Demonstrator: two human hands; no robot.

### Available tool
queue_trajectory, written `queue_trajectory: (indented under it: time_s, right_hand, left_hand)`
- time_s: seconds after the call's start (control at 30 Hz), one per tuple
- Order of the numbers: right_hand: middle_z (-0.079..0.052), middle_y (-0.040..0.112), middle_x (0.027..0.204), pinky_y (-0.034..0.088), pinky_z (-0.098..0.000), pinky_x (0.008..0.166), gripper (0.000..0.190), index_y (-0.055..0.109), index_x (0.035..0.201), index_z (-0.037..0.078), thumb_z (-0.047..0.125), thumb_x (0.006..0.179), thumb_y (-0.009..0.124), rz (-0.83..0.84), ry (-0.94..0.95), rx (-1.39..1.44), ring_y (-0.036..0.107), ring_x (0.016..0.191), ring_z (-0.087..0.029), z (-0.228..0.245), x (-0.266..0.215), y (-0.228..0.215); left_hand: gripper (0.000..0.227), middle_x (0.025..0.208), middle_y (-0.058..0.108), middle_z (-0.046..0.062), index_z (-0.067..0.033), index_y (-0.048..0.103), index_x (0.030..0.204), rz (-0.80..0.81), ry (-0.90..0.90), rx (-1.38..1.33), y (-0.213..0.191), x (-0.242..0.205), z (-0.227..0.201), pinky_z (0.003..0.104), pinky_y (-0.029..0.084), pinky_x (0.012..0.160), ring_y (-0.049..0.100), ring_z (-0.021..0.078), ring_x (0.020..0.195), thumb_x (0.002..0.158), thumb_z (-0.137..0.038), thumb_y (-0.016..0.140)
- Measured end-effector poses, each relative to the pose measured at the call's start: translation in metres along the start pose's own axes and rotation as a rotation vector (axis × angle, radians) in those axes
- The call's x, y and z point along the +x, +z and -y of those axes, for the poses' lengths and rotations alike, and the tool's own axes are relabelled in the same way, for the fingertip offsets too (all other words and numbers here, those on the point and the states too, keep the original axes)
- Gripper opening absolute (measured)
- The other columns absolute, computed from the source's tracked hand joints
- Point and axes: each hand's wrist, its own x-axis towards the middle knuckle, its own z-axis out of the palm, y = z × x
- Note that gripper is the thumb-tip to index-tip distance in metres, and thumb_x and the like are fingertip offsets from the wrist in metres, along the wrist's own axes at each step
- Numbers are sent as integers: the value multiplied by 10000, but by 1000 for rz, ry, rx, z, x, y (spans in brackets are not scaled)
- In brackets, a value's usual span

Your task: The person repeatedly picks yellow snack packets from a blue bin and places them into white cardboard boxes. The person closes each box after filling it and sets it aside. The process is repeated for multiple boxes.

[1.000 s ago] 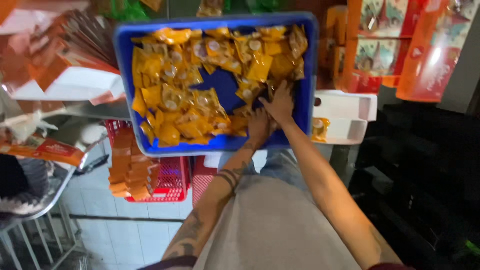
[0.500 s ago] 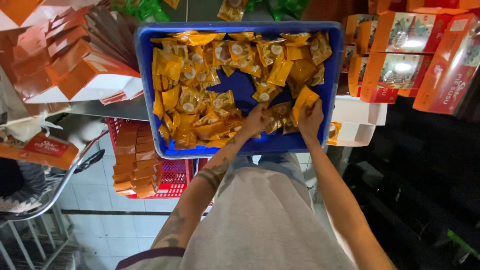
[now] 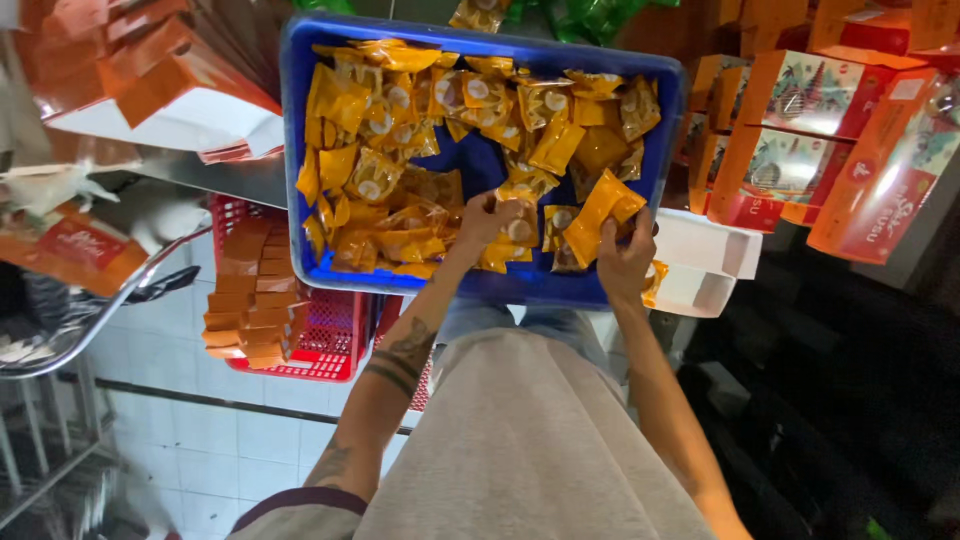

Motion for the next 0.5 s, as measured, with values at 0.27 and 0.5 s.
queue_trajectory:
  time_s: [0.27,0.5]
  right_hand:
    - [-263,636,1143,553,-562,844,397,598,1338,-35,81,963,544,60,-300,-228,661,1036,-515,63,19,-43]
    - [-202,517,1504,562,-537,879,728,408,1611,134,324,947,641,353,-522,-405,618,1242,-450,76,-8,-91]
  left_hand:
    - [362,940,754,87,-105,735,1069,86,-324,-1018,68,-61,-44,365,610,731,758,264,816,856,-374,851]
    - [881,1444,606,177,-88,546,1486,334,-328,-1045,121,-126,-66,564,454,1130,602,387,1295,924,-764,618]
